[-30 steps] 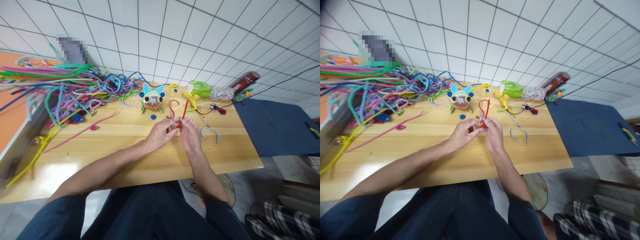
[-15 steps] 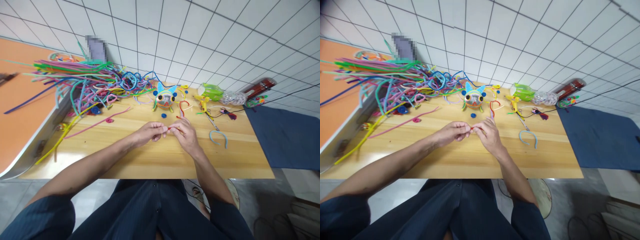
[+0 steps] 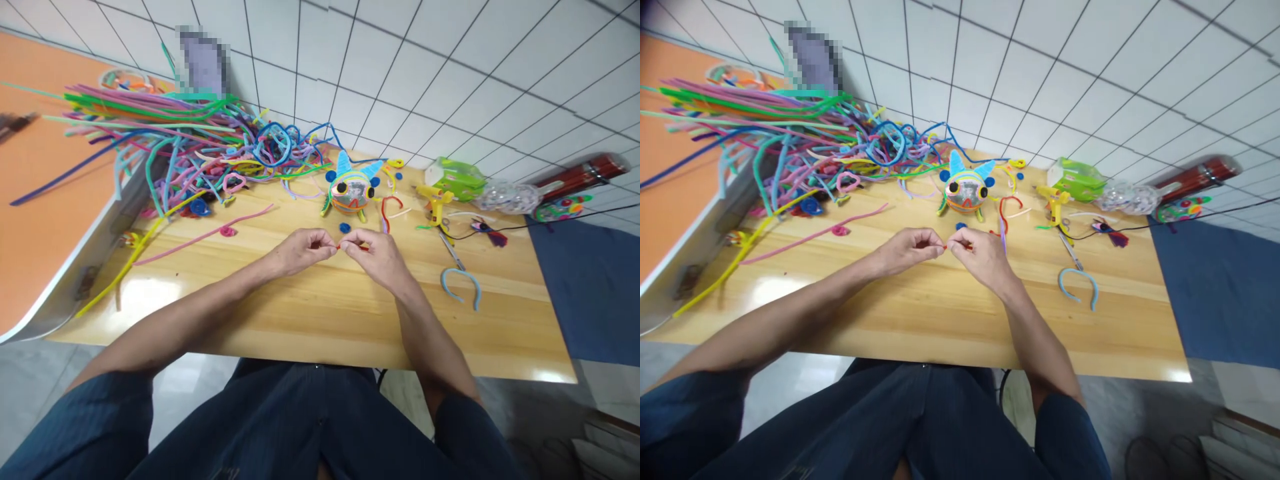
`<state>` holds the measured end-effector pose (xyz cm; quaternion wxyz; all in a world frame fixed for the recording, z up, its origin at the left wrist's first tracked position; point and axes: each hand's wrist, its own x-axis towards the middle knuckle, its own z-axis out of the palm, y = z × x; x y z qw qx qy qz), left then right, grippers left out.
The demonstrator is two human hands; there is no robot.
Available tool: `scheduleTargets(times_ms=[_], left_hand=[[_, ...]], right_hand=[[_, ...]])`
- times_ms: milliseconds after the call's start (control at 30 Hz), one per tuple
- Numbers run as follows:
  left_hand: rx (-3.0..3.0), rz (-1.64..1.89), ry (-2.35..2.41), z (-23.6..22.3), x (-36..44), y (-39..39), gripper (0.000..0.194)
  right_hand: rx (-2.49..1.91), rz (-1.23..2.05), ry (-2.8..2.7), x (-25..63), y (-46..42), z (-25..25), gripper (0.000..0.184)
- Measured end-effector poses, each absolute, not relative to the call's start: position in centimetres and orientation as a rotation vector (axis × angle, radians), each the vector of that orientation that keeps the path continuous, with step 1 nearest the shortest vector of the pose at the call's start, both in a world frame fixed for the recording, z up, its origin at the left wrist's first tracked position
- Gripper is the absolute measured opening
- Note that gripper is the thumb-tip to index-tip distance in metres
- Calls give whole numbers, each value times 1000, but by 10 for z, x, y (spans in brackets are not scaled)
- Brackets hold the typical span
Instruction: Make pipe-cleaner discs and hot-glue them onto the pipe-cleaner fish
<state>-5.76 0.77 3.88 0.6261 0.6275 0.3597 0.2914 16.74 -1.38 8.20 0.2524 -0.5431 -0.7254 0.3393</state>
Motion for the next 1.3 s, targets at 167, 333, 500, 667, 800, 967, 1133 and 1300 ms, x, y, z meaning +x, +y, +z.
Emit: scheduleTargets(times_ms=[167, 333, 500, 667, 800, 967, 1133, 1300], left_hand=[[1181, 617, 750, 27, -59, 8, 38], [1055, 603, 715, 23, -63, 8, 42], [1140, 605, 782, 27, -65, 4, 42], [1282, 762, 817, 17, -64, 1, 39], [1465, 840, 880, 5, -65, 0, 28], [1642, 958, 1007, -2, -66, 2, 17], [1673, 1058, 1066, -3, -67, 6, 21], [1589, 996, 1000, -3, -69, 10, 34]], right_hand=[[-1350, 880, -2021, 168, -7, 70, 14], [-1242, 780, -2106, 169, -5, 64, 16], [-1176, 685, -2152, 167, -8, 65, 18], [-1148, 593, -2163, 163, -10, 60, 18], [-1192, 568, -2151, 155, -11, 50, 19], [-1272, 651, -2009, 142, -12, 32, 16], [-1291, 686, -1884, 132, -10, 15, 15], [-1360, 855, -1654, 125, -17, 10, 21]])
